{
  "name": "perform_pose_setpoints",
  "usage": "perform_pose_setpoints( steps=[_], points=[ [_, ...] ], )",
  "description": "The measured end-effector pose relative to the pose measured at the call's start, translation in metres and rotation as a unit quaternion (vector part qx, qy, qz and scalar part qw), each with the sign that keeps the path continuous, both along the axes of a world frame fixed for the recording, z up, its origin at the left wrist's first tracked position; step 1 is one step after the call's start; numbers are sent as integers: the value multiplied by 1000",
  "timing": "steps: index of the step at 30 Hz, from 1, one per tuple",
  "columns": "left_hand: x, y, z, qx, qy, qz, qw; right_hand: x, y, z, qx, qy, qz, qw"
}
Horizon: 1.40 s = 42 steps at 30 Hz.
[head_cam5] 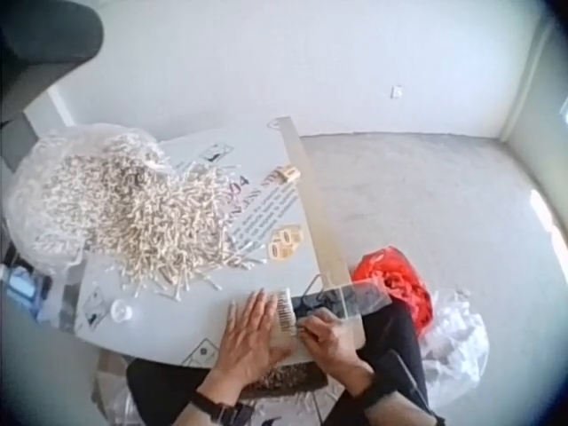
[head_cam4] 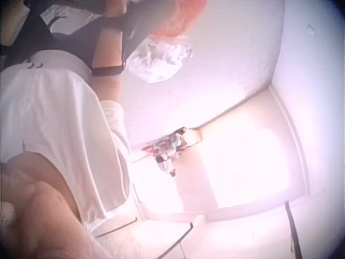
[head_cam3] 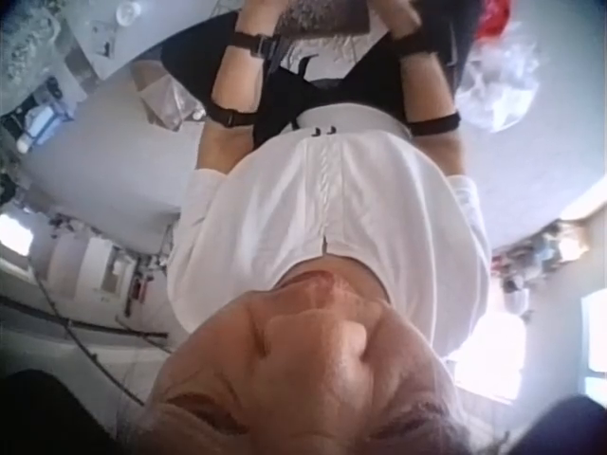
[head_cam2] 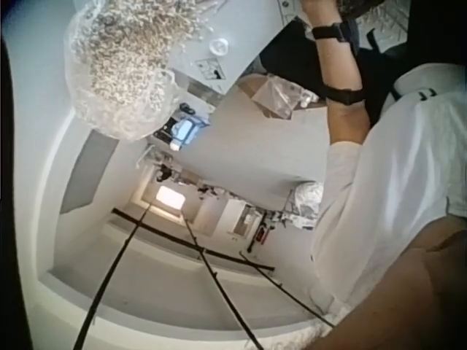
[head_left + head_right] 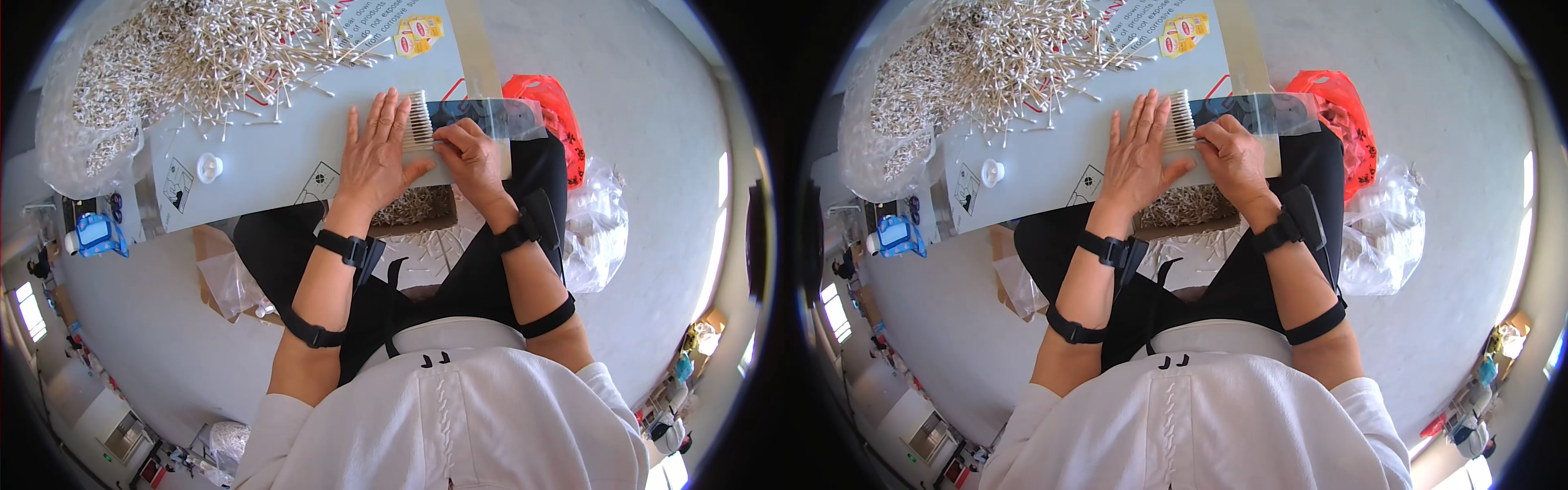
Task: Sorting and packaging cotton swabs into containers and bags at a workstation.
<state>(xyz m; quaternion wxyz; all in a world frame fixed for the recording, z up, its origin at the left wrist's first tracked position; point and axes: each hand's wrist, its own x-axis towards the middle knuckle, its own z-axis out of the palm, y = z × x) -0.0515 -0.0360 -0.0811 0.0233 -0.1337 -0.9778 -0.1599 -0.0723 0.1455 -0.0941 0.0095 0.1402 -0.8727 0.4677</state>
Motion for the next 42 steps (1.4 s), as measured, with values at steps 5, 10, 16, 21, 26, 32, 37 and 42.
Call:
perform_pose_setpoints(
  steps=[5, 10, 16, 21, 26, 32, 37, 42],
  points=[
    [10, 2, -1, 4, -6, 8, 1000, 1, -2, 2, 0, 8, -1, 1000],
    [10, 1, -8, 8, -8, 21, 1000, 2, -5, 2, 7, 22, -2, 1000],
    [10, 3, -10, 9, -4, 23, 1000, 1, -3, 4, 28, 36, 8, 999],
    [10, 2, -11, 8, 3, 25, 1000, 3, -3, 7, 32, 21, 38, 999],
    [9, 3, -11, 9, 2, 25, 1000, -2, -11, 5, 19, 44, -33, 998],
    [10, 2, -10, 7, -3, 28, 1000, 1, -7, 3, 42, 45, 9, 998],
    [10, 2, -11, 9, 1, 28, 1000, -10, -13, 4, 2, 42, -33, 999],
    [10, 3, -9, 19, -6, 30, 999, -19, -16, 6, 13, 60, -23, 998]
  ],
)
